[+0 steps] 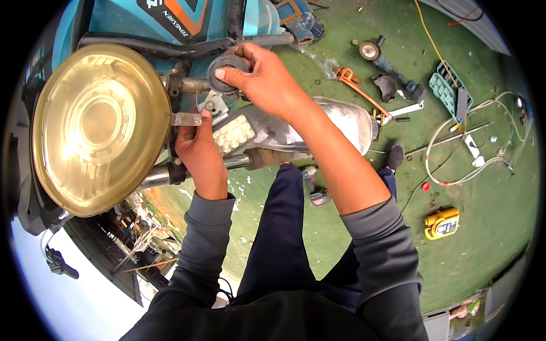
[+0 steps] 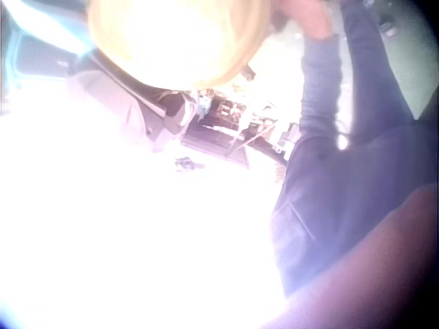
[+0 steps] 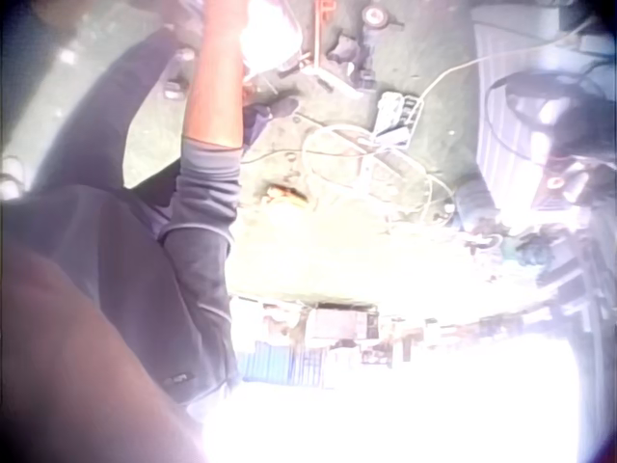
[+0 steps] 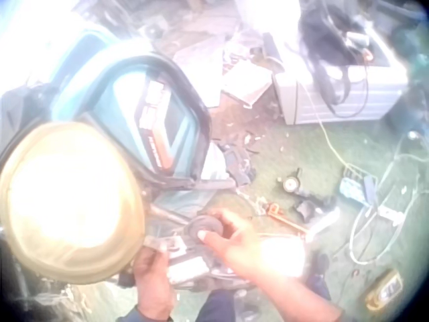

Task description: The person works on the front of a light blue electric scooter, using a cordless drill to tighten bolts on the front fork and handlebar assembly. They then test the handlebar grip and throttle response.

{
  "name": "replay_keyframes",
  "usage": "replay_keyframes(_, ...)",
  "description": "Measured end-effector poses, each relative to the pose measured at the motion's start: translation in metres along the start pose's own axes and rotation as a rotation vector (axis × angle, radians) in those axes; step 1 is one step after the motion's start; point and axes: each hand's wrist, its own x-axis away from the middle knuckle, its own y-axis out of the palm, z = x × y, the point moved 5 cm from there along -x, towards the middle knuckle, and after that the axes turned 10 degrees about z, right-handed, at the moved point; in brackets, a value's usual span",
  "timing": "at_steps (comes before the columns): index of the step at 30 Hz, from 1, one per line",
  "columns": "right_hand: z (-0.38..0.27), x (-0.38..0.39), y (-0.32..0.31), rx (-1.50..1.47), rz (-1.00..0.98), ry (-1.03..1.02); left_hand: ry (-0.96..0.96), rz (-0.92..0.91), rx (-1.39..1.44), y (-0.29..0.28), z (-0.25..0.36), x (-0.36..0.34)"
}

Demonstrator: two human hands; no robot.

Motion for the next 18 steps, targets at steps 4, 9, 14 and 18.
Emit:
replay_keyframes(4,0.0,-0.019,0.014,0.027,-0.075,0.054,0.02,-0.03,-0.059,0.003,-0.003,-0.006)
replay_keyframes(9,0.011,-0.04,0.031,0.136,-0.082,-0.087,0.002,0.049,-0.097,-0.004,-0.011,-0.02)
replay_keyframes(14,0.025,-0.037,0.029,0.079,0.109,-0.035,0.081,0.17,-0.071,-0.01,-0.022,-0.034)
replay_keyframes(18,0.049,-0.025,0.024,-0.006,0.014,0.071,0.218,0.141,-0.086,-0.004,-0.014,-0.034)
